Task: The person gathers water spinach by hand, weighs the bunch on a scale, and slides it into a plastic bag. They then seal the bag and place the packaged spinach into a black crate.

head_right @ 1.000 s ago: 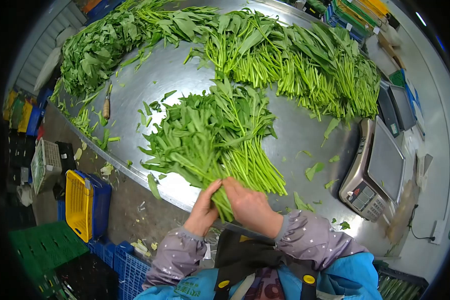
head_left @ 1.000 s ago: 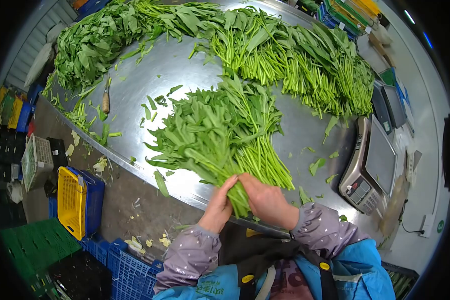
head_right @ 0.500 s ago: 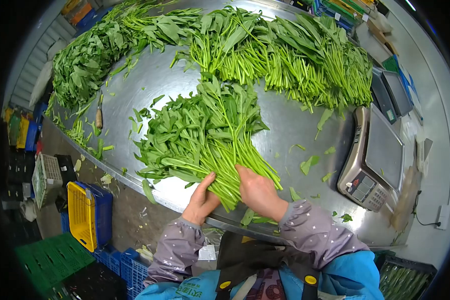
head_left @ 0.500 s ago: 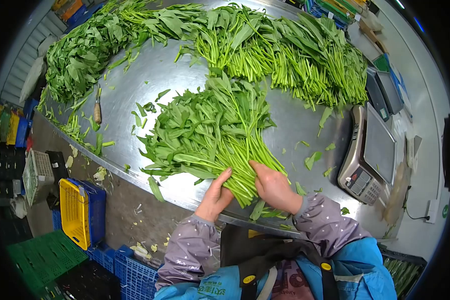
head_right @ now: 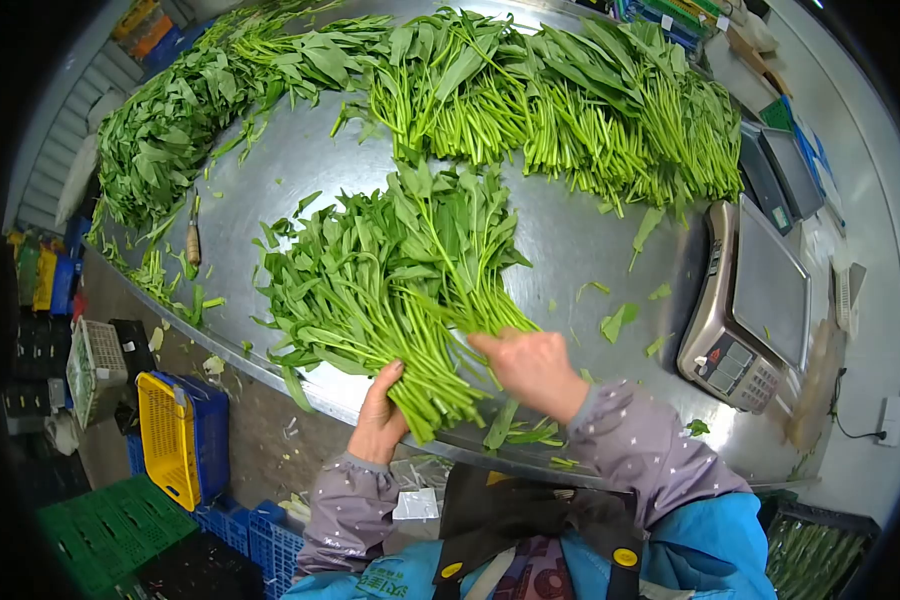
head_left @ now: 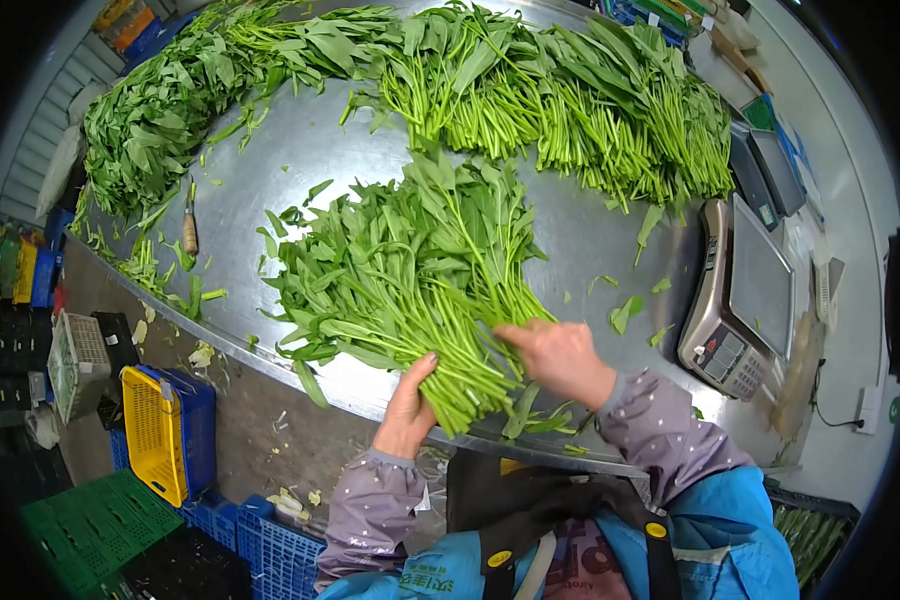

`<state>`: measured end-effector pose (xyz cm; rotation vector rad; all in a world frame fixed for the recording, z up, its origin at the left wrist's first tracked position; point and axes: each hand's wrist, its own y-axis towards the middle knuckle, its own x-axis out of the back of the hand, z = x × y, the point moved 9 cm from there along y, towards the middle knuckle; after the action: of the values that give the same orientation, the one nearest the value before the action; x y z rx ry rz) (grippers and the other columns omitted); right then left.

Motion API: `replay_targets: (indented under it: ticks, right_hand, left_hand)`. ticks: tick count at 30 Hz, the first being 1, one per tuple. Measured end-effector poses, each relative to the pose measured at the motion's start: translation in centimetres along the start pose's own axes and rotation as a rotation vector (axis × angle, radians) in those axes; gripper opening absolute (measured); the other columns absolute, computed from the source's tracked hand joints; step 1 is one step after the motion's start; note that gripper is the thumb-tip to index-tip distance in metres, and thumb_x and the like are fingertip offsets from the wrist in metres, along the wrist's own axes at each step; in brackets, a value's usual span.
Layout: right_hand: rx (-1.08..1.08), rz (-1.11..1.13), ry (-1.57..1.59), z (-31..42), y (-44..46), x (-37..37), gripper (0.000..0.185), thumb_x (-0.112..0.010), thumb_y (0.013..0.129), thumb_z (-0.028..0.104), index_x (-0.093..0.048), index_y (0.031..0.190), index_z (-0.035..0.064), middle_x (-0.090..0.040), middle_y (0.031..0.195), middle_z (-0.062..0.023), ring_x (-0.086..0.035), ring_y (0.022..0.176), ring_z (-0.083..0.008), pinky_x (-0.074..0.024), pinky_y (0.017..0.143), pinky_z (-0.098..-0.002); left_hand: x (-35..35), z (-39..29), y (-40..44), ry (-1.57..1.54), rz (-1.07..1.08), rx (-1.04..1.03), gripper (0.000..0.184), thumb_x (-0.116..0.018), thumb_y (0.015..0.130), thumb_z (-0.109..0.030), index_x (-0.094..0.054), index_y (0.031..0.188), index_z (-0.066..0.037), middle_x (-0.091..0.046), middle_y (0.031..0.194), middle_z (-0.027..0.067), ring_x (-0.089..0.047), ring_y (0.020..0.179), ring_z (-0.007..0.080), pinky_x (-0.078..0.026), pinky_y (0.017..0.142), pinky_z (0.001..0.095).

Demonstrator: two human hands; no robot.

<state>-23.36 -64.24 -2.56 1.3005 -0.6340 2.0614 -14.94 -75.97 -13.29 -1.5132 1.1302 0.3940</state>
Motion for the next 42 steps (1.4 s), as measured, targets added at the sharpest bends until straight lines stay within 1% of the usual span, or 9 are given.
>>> replay_targets:
  ticks: [9, 11, 16, 20, 25, 32, 36, 39, 42]
  right_hand:
    - [0.103, -0.227, 0.214, 4.1, 0.7, 1.1, 0.026, -0.054, 0.075, 0.010, -0.060, 0.101, 0.0108, -0.061, 0.071, -0.0077, -0.059, 0.059, -0.0242, -0.0459, 0.049, -0.0362]
    - [0.083, -0.063, 0.223, 5.8, 0.4, -1.2, 0.027, -0.054, 0.075, 0.010, -0.060, 0.101, 0.0100, -0.061, 0.069, -0.0074, -0.059, 0.056, -0.0234, -0.0454, 0.048, -0.0360]
    - [0.183, -0.082, 0.154, 5.9, 0.9, -1.1, 0.024, -0.052, 0.074, 0.012, -0.060, 0.096, 0.0123, -0.058, 0.064, -0.0066, -0.057, 0.051, -0.0237, -0.0424, 0.042, -0.0371]
    - [0.245, -0.091, 0.107, 4.5, 1.8, -1.2, 0.025, -0.053, 0.071, 0.012, -0.061, 0.095, 0.0149, -0.057, 0.062, -0.0064, -0.057, 0.051, -0.0248, -0.0416, 0.042, -0.0364]
    - [0.182, 0.017, -0.241, 1.0, 2.5, -2.7, 0.030, -0.055, 0.070, 0.009, -0.061, 0.098, 0.0175, -0.056, 0.064, -0.0044, -0.058, 0.054, -0.0217, -0.0424, 0.043, -0.0353]
    - [0.203, -0.057, 0.099, 3.7, 2.1, -1.0, 0.024, -0.052, 0.075, 0.009, -0.062, 0.096, 0.0092, -0.060, 0.066, -0.0074, -0.059, 0.055, -0.0237, -0.0430, 0.044, -0.0371]
    - [0.223, -0.020, -0.044, 6.6, 1.4, -3.4, 0.031, -0.052, 0.073, 0.010, -0.055, 0.101, -0.0013, -0.058, 0.063, -0.0092, -0.057, 0.049, -0.0221, -0.0415, 0.041, -0.0327]
    - [0.263, -0.035, -0.033, 7.0, 1.5, -2.5, 0.012, -0.049, 0.072, 0.009, -0.054, 0.082, 0.0035, -0.058, 0.060, -0.0098, -0.059, 0.053, -0.0252, -0.0427, 0.041, -0.0354]
    - [0.283, 0.007, -0.016, 5.5, 2.7, -0.9, 0.016, -0.049, 0.072, 0.009, -0.058, 0.086, 0.0065, -0.058, 0.061, -0.0092, -0.060, 0.053, -0.0249, -0.0441, 0.043, -0.0364]
  left_hand:
    - [1.6, -0.6, -1.0, -0.044, 0.032, 0.034, 0.046, -0.060, 0.079, -0.016, -0.045, 0.117, 0.003, -0.054, 0.113, 0.0146, -0.052, 0.104, 0.0256, -0.041, 0.093, 0.0377]
    - [0.2, -0.6, -1.4, -0.037, 0.073, 0.051, 0.046, -0.061, 0.078, -0.016, -0.045, 0.117, 0.005, -0.053, 0.113, 0.0152, -0.052, 0.104, 0.0257, -0.040, 0.094, 0.0373]
    - [2.1, -0.2, -1.2, 0.078, -0.091, 0.060, 0.030, -0.060, 0.078, -0.016, -0.054, 0.101, 0.002, -0.060, 0.094, 0.0116, -0.059, 0.085, 0.0225, -0.048, 0.080, 0.0346]
    - [1.3, -0.6, -1.1, 0.126, -0.166, 0.005, 0.026, -0.060, 0.077, -0.013, -0.056, 0.099, 0.000, -0.061, 0.094, 0.0107, -0.059, 0.084, 0.0214, -0.048, 0.079, 0.0339]
    - [1.8, -1.5, -1.9, 0.137, -0.192, -0.006, 0.038, -0.059, 0.077, -0.005, -0.048, 0.113, 0.001, -0.058, 0.102, 0.0111, -0.058, 0.091, 0.0211, -0.050, 0.080, 0.0342]
    - [1.6, -1.2, -2.0, 0.058, -0.101, 0.076, 0.042, -0.062, 0.076, -0.007, -0.046, 0.115, -0.001, -0.056, 0.107, 0.0115, -0.058, 0.092, 0.0226, -0.048, 0.083, 0.0344]
    - [0.2, -1.6, -2.0, 0.147, -0.144, -0.038, 0.043, -0.063, 0.075, -0.004, -0.046, 0.114, 0.000, -0.055, 0.103, 0.0095, -0.055, 0.094, 0.0201, -0.048, 0.082, 0.0325]
    - [0.5, -1.7, -1.8, 0.231, -0.154, -0.081, 0.041, -0.061, 0.075, -0.004, -0.047, 0.113, 0.000, -0.056, 0.105, 0.0109, -0.056, 0.094, 0.0209, -0.047, 0.082, 0.0335]
    - [1.5, -1.3, -1.6, 0.160, -0.150, -0.014, 0.035, -0.060, 0.076, -0.007, -0.050, 0.108, 0.001, -0.059, 0.098, 0.0132, -0.059, 0.084, 0.0231, -0.049, 0.077, 0.0345]
